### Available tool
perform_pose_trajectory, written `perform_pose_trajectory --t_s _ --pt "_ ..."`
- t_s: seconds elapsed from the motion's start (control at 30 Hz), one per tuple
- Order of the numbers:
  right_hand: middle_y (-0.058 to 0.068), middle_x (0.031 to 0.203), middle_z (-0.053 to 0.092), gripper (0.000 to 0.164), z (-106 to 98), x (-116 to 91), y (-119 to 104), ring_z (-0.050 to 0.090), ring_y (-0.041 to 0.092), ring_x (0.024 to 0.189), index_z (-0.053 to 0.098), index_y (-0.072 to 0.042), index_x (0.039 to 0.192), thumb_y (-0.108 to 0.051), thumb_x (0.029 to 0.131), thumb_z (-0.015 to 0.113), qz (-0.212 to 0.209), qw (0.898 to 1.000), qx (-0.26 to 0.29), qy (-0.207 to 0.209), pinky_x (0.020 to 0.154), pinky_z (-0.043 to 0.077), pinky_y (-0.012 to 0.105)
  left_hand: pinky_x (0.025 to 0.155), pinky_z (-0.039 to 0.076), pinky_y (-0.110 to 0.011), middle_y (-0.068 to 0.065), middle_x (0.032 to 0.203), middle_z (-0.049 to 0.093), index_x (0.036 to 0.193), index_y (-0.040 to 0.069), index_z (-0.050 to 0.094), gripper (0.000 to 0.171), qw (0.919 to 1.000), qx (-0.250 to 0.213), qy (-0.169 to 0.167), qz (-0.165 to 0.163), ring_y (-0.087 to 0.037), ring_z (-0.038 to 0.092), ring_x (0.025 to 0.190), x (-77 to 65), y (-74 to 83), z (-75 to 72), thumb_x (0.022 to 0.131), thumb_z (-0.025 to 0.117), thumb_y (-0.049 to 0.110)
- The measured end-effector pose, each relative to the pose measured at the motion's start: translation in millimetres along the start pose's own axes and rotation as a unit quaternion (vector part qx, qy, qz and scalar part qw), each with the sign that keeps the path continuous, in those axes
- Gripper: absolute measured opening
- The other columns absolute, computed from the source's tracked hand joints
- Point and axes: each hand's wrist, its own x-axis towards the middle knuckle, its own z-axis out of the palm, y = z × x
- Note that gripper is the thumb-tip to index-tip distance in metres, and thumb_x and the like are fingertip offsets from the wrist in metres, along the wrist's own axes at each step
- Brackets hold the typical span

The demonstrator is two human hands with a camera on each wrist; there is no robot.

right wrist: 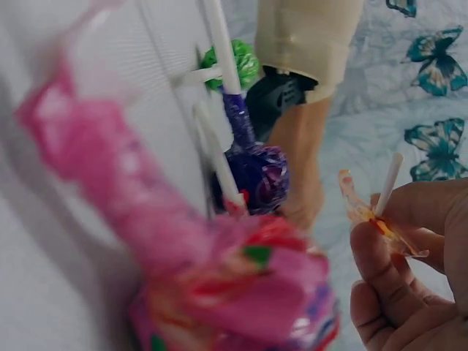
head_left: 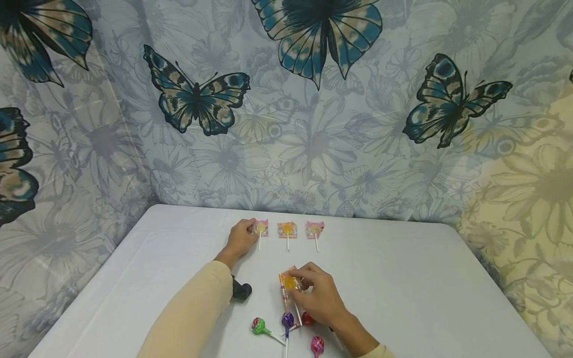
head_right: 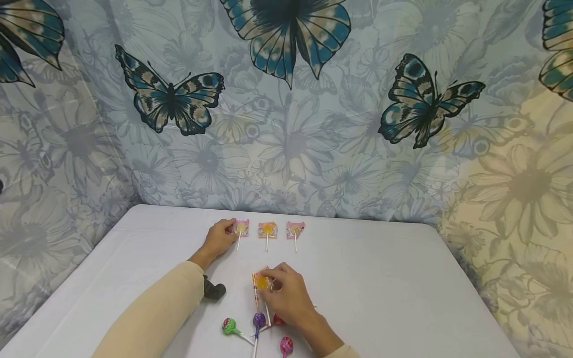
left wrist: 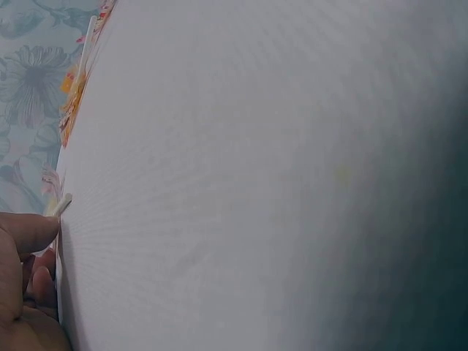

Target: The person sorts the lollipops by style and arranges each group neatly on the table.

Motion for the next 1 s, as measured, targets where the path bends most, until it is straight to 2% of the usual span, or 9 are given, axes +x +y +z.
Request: perform_pose_trajectory --t_s 0.13,0.3,0.4,0.6,0.73,0.9,1.0 --pt "-0.008 0.087 0.056 0.036 -5 -1 -6 0.052 0.010 0.075 0.074 -0.011 0.107 -0.003 0.073 0.081 -0.019 0.999 0.029 0.030 0.065 0.049 0.030 0.081 0.046 -0.039 -0.010 0.095 0.057 0.129 -0.009 0.056 0.050 1.0000 0.001 0.001 0.004 -0.024 0.053 0.089 -0.3 0.7 0.0 0.080 0.065 -0.006" --pt "-0.007 0.088 0.057 0.038 -9 -1 -13 0.054 0.011 0.075 0.073 -0.010 0.109 0.001 0.073 0.080 -0.046 0.996 0.063 0.053 0.069 0.051 0.029 0.082 0.045 -0.038 -0.011 0.098 0.057 0.130 -0.008 0.055 0.050 1.0000 0.002 -0.002 -0.001 -0.024 0.052 0.090 -0.3 1.7 0.0 0.081 0.066 -0.005" --pt "-0.004 0.089 0.056 0.041 -12 -2 -17 0.056 0.012 0.074 0.072 -0.009 0.111 0.005 0.073 0.079 -0.072 0.992 0.090 0.060 0.071 0.052 0.029 0.083 0.045 -0.038 -0.011 0.099 0.057 0.131 -0.007 0.055 0.050 1.0000 0.000 -0.005 -0.007 -0.024 0.052 0.092 -0.4 2.2 0.3 0.083 0.067 -0.004" --pt "0.002 0.093 0.055 0.042 -22 1 -24 0.056 0.017 0.076 0.069 -0.004 0.115 0.009 0.075 0.077 -0.122 0.979 0.143 0.072 0.075 0.052 0.029 0.081 0.044 -0.038 -0.010 0.095 0.056 0.130 -0.009 0.054 0.050 1.0000 0.003 -0.004 0.002 -0.024 0.051 0.089 0.2 1.8 0.7 0.082 0.068 -0.004" --pt "0.003 0.095 0.055 0.043 -31 4 -29 0.054 0.019 0.077 0.068 -0.002 0.116 0.010 0.076 0.076 -0.148 0.974 0.147 0.086 0.074 0.053 0.029 0.081 0.045 -0.039 -0.010 0.095 0.056 0.130 -0.009 0.054 0.050 1.0000 0.003 -0.002 0.003 -0.024 0.051 0.089 -0.2 1.7 0.6 0.082 0.068 -0.004" --pt "0.004 0.097 0.057 0.044 -43 11 -33 0.053 0.020 0.077 0.068 -0.001 0.116 0.012 0.075 0.076 -0.164 0.972 0.127 0.107 0.070 0.052 0.024 0.084 0.045 -0.040 -0.010 0.095 0.056 0.129 -0.009 0.055 0.050 1.0000 0.004 0.001 -0.001 -0.024 0.053 0.091 -1.5 1.7 0.8 0.081 0.068 -0.005" --pt "0.007 0.098 0.057 0.046 -53 16 -38 0.053 0.021 0.079 0.067 0.003 0.116 0.017 0.073 0.075 -0.169 0.971 0.125 0.116 0.076 0.052 0.026 0.082 0.045 -0.039 -0.010 0.094 0.056 0.129 -0.009 0.055 0.050 1.0000 0.006 0.003 0.001 -0.024 0.052 0.090 -1.8 1.2 0.8 0.081 0.067 -0.005"
